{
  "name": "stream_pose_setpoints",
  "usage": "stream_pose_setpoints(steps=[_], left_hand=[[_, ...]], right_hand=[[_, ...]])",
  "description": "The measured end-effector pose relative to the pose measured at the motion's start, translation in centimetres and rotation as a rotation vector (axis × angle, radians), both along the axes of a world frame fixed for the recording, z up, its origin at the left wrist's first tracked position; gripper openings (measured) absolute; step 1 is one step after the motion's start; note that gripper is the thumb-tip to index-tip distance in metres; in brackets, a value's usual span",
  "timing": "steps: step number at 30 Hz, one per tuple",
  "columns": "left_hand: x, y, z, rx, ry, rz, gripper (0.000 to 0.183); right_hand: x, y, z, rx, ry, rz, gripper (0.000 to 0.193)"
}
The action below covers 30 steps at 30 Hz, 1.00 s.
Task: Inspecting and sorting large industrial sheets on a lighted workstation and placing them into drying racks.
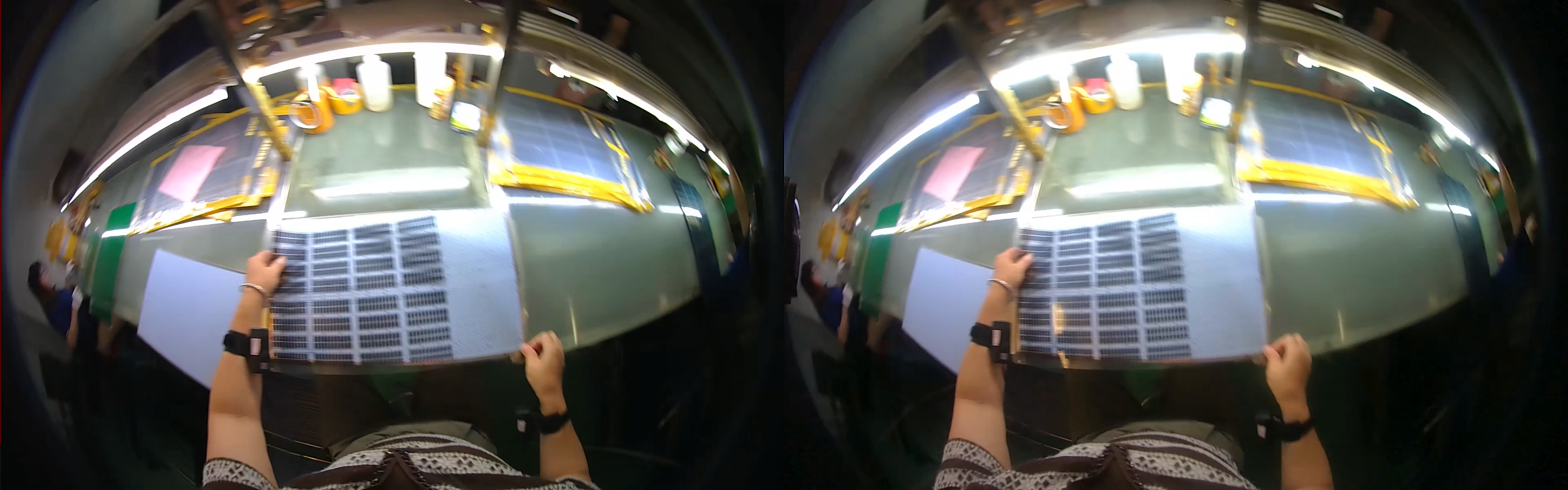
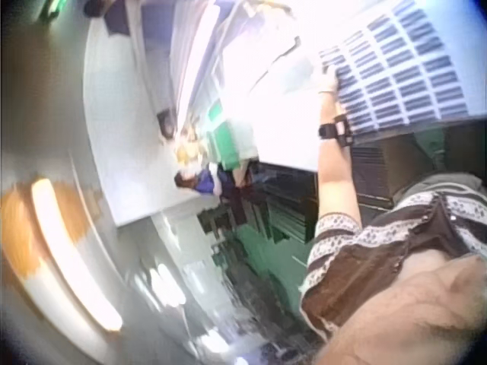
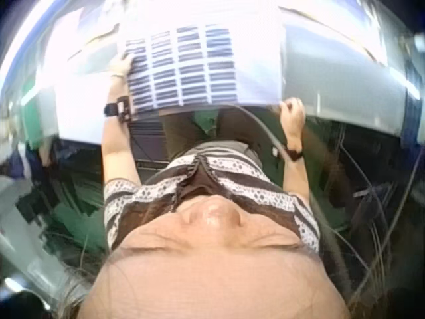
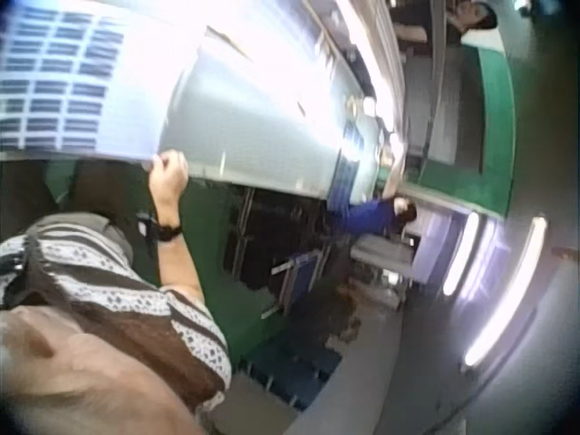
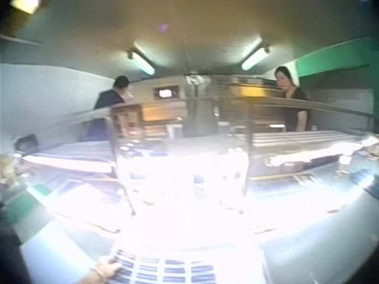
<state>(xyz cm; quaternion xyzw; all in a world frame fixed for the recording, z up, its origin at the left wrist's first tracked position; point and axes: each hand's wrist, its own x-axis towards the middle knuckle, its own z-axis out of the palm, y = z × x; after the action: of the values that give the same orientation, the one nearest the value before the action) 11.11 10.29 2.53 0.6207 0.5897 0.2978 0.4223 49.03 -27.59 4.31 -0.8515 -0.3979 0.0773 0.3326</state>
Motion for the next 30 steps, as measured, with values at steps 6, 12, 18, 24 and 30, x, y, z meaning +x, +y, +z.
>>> stream_pose_setpoints(steps=[6,12,18,24,30], left_hand=[[-0.7,2.5,-1.7,0.004,0.113,0.116,0.023],[2.7,2.5,1.0,0.158,0.562,0.138,0.042],[1.8,3.3,-0.5,0.344,0.789,-0.127,0.041],[2.8,2.8,0.1,0.319,0.930,-0.123,0.042],[3.0,2.7,0.4,0.329,0.934,-0.152,0.043]], right_hand=[[-0.1,0.1,0.4,-0.098,0.057,0.021,0.021],[0.2,-0.4,-0.5,-0.102,0.093,0.003,0.022],[-0.2,-0.1,0.3,-0.128,0.096,0.004,0.022],[-0.6,0.3,1.0,-0.154,0.107,-0.014,0.021],[-0.4,0.3,1.5,-0.170,0.157,-0.022,0.020]])
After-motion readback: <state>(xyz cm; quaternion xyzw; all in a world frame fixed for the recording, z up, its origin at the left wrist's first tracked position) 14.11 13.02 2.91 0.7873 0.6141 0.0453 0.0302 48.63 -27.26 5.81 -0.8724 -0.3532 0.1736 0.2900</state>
